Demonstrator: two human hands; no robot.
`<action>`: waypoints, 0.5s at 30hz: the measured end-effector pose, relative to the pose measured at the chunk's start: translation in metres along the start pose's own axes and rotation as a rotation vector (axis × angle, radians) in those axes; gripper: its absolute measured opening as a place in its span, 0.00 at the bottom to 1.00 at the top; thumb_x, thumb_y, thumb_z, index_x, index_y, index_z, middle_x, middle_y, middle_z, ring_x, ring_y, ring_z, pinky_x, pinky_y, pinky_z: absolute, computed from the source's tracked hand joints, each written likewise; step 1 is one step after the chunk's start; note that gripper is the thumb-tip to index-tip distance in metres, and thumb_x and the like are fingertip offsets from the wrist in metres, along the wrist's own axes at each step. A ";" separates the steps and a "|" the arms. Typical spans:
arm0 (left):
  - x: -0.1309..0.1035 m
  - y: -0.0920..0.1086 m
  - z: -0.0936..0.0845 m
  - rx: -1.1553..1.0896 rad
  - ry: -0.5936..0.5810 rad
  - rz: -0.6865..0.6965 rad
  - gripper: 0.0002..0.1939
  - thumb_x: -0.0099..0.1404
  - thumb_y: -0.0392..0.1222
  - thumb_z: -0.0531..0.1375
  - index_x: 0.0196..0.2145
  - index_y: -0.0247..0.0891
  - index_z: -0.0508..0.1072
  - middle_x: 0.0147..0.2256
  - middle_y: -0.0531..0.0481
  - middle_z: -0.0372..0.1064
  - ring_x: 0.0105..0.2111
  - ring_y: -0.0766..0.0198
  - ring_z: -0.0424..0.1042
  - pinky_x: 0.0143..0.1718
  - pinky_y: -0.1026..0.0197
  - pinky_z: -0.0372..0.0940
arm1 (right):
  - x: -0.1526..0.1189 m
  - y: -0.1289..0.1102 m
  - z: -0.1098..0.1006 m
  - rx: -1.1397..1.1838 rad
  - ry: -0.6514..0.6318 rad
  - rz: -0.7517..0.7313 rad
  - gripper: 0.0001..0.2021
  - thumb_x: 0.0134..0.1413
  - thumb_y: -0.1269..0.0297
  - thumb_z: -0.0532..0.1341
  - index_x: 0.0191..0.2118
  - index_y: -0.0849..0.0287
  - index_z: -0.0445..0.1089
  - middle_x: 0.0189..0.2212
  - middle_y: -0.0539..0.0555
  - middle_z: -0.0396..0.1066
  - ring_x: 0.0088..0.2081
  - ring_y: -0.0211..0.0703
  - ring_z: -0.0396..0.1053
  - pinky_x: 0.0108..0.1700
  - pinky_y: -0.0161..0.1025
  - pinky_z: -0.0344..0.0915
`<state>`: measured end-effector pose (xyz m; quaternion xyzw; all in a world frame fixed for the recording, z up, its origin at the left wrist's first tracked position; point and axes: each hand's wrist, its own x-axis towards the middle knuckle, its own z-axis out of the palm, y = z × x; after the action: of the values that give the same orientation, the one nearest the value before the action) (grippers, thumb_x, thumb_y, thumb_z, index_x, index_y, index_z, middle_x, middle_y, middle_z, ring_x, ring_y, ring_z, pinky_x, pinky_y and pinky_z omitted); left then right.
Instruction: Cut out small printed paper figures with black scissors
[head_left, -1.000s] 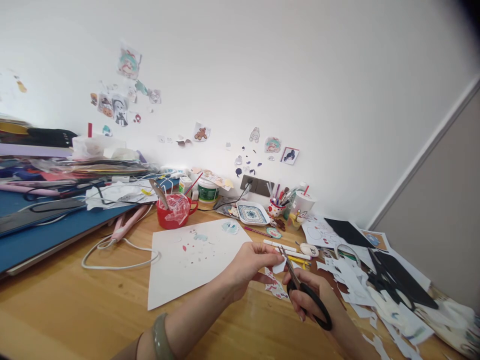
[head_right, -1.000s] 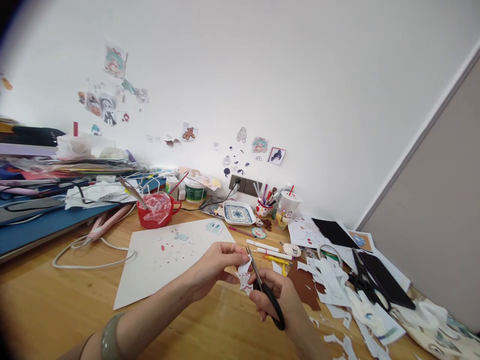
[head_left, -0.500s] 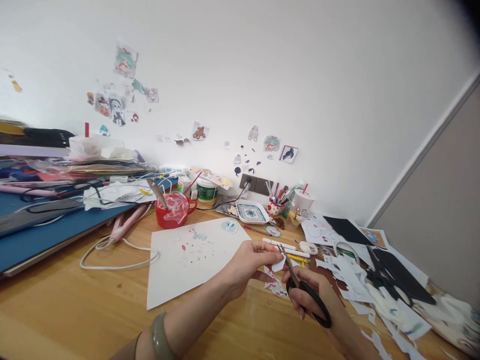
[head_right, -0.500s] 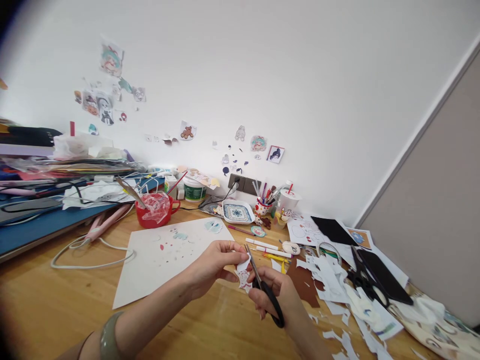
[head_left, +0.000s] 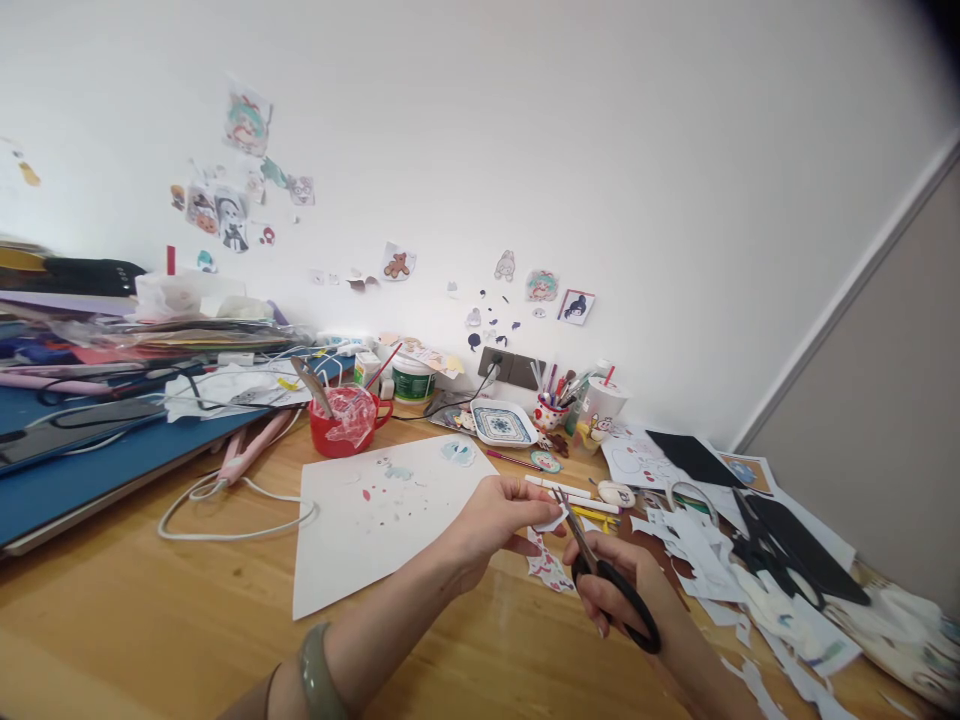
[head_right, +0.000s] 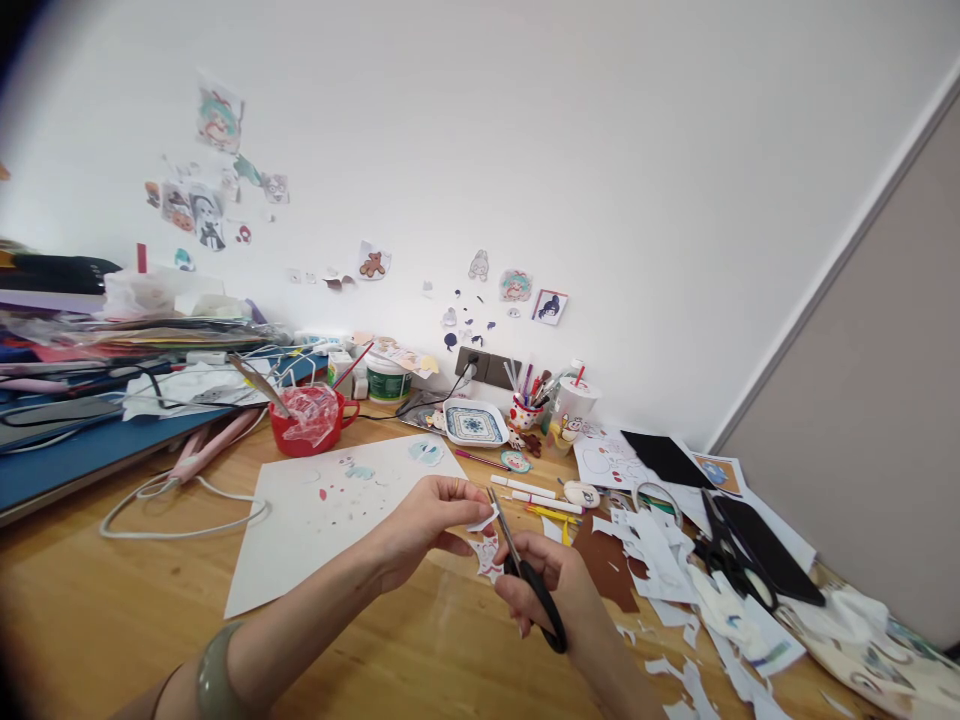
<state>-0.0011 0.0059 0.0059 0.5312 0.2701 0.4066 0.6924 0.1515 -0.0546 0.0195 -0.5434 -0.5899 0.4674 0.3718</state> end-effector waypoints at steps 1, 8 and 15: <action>0.000 0.000 0.000 0.000 -0.003 0.003 0.13 0.47 0.46 0.62 0.25 0.33 0.69 0.26 0.49 0.68 0.29 0.66 0.66 0.25 0.66 0.60 | 0.000 0.000 0.000 -0.004 -0.002 -0.001 0.11 0.34 0.61 0.62 0.25 0.59 0.61 0.16 0.43 0.56 0.16 0.31 0.53 0.19 0.31 0.53; 0.000 0.001 0.000 0.005 0.013 -0.001 0.12 0.47 0.46 0.62 0.25 0.33 0.70 0.26 0.48 0.68 0.29 0.65 0.66 0.25 0.67 0.60 | 0.001 -0.002 0.000 -0.016 0.014 -0.006 0.10 0.34 0.60 0.62 0.24 0.58 0.61 0.16 0.43 0.57 0.15 0.30 0.54 0.18 0.31 0.53; 0.001 -0.001 -0.001 -0.010 0.016 -0.012 0.13 0.46 0.46 0.62 0.24 0.33 0.69 0.25 0.49 0.67 0.29 0.66 0.65 0.25 0.66 0.60 | 0.002 -0.002 0.000 -0.019 -0.010 -0.016 0.09 0.34 0.62 0.62 0.23 0.59 0.62 0.15 0.43 0.57 0.15 0.29 0.54 0.17 0.30 0.54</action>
<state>-0.0012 0.0069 0.0049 0.5230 0.2767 0.4081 0.6953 0.1511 -0.0523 0.0214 -0.5396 -0.6005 0.4617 0.3674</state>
